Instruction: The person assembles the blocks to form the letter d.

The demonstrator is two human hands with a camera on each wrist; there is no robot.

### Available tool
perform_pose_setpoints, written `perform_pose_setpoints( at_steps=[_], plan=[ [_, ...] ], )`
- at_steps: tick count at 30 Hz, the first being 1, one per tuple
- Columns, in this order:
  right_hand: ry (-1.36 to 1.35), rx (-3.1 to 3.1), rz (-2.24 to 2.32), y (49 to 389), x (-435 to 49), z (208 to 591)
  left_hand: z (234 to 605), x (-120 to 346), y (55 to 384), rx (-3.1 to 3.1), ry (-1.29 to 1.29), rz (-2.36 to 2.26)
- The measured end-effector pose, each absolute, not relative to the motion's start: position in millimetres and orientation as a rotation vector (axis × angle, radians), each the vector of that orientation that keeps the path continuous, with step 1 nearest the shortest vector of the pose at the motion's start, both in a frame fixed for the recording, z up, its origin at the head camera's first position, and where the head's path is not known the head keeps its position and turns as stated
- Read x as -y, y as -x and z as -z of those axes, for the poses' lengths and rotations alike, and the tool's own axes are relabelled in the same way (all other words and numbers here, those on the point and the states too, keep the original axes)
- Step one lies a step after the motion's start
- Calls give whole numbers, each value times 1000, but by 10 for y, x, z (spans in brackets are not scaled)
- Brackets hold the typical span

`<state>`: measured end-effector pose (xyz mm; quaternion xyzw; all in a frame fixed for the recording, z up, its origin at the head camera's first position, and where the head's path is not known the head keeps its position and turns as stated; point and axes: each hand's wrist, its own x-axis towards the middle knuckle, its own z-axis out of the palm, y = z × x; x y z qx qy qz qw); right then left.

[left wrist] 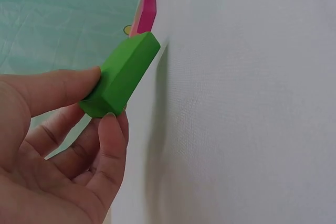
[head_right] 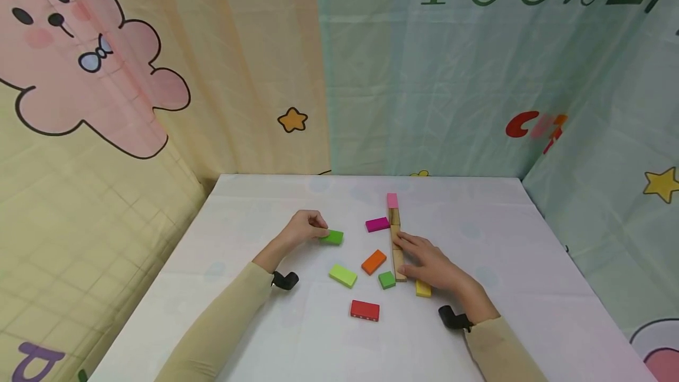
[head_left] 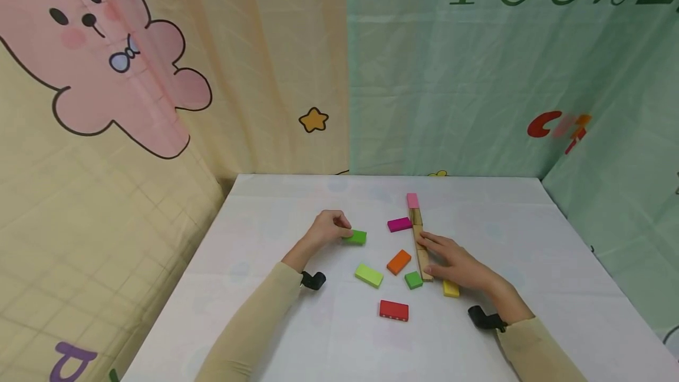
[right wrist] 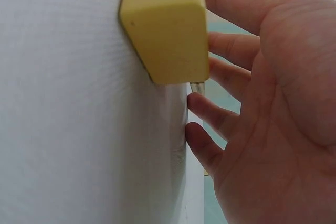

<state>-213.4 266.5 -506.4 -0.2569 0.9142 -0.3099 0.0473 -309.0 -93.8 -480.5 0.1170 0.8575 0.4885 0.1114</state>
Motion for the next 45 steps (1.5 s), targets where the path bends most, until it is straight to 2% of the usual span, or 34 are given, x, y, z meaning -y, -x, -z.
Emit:
perform_pose_setpoints(
  at_steps=[24,45],
  plan=[
    [729,-2788,943,2129,-2655,5095,4911,651,3095,-2503,-379,-1478],
    [747,-2796,958,2130,-2679,5087,4896,395,3073,-2642,-447,-1316]
  ],
)
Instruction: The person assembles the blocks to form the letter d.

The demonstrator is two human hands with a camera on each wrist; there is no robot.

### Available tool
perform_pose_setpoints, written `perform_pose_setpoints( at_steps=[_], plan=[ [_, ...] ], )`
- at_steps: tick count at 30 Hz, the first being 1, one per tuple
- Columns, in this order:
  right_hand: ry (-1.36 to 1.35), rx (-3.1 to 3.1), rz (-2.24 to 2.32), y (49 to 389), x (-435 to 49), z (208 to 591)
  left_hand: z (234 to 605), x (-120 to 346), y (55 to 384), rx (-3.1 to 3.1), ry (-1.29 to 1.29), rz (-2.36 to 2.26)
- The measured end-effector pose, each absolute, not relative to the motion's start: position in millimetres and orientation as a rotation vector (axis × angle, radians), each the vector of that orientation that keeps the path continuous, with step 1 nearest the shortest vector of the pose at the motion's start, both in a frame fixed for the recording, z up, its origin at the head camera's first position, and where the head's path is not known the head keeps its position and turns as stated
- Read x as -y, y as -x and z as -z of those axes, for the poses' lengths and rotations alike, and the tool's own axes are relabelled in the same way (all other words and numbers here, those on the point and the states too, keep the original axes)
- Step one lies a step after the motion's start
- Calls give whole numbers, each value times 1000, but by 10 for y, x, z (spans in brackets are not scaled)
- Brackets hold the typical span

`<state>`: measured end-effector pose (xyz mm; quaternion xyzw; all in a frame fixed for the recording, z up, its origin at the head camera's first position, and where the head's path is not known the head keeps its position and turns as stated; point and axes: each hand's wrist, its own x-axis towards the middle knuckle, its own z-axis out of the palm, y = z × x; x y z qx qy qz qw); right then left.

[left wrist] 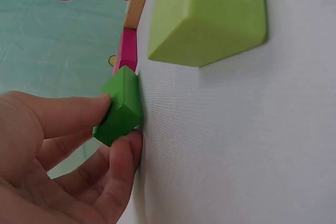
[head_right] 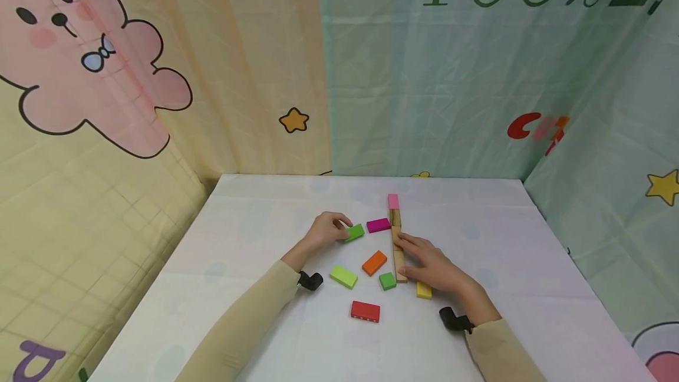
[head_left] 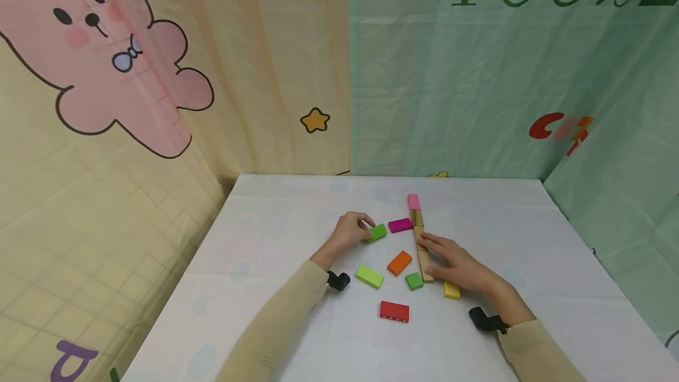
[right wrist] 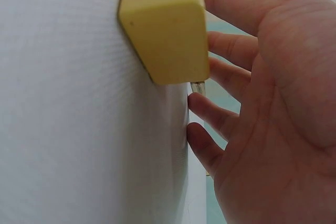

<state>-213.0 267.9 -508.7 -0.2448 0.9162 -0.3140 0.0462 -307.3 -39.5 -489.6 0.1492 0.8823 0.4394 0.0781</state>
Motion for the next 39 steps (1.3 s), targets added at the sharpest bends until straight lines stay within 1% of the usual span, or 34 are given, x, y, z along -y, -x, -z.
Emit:
perform_pose_setpoints(
  at_steps=[6,39],
  plan=[
    [748,-2794,949,2139,-2669,5080,4872,354,3065,-2754,-411,-1182],
    [773,-2785,958,2147,-2699,5102,4889,240,3036,-2749,-458,-1103]
  ],
)
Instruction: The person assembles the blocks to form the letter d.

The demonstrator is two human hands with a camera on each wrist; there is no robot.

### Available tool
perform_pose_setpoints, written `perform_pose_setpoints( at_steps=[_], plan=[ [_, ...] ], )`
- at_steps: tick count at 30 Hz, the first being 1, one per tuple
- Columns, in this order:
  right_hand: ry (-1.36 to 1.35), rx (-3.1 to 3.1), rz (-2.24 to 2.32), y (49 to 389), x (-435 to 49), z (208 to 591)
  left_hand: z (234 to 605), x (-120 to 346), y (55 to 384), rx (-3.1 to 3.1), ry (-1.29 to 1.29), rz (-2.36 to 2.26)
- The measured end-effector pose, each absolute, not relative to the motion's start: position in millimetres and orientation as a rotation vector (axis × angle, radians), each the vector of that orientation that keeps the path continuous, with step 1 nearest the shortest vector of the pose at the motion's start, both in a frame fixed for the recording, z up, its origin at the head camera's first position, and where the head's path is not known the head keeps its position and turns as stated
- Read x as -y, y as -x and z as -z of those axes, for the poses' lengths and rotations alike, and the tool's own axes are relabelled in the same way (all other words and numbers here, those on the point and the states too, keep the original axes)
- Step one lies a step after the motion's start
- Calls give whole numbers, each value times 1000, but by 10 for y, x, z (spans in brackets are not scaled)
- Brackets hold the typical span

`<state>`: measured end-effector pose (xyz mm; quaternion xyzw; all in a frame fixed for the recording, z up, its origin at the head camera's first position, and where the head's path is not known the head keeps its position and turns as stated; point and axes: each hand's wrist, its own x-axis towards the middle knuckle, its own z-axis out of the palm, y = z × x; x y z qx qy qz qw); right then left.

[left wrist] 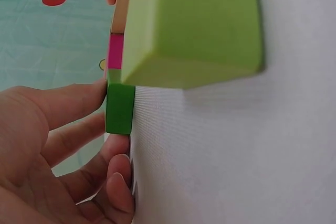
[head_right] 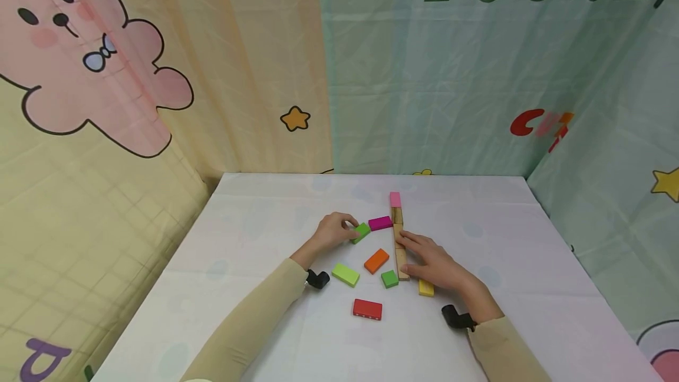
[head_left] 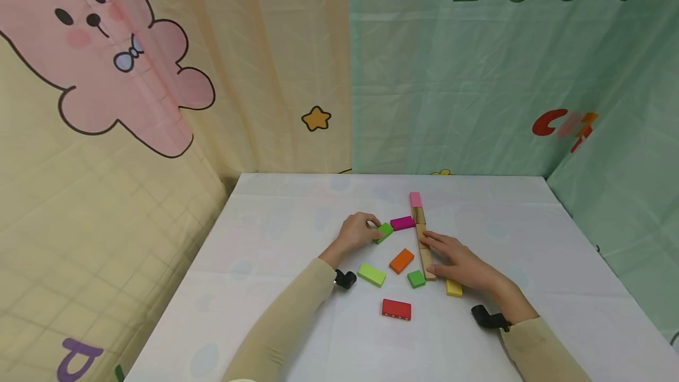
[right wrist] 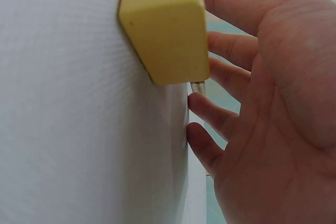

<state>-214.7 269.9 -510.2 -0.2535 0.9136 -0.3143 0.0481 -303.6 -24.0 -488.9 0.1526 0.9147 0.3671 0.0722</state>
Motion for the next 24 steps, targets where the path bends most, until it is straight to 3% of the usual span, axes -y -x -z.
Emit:
perform_pose_setpoints(
  at_steps=[24],
  plan=[
    [782,-2785,961,2158,-2699,5106,4909,242,3060,-2745,-452,-1077]
  ],
)
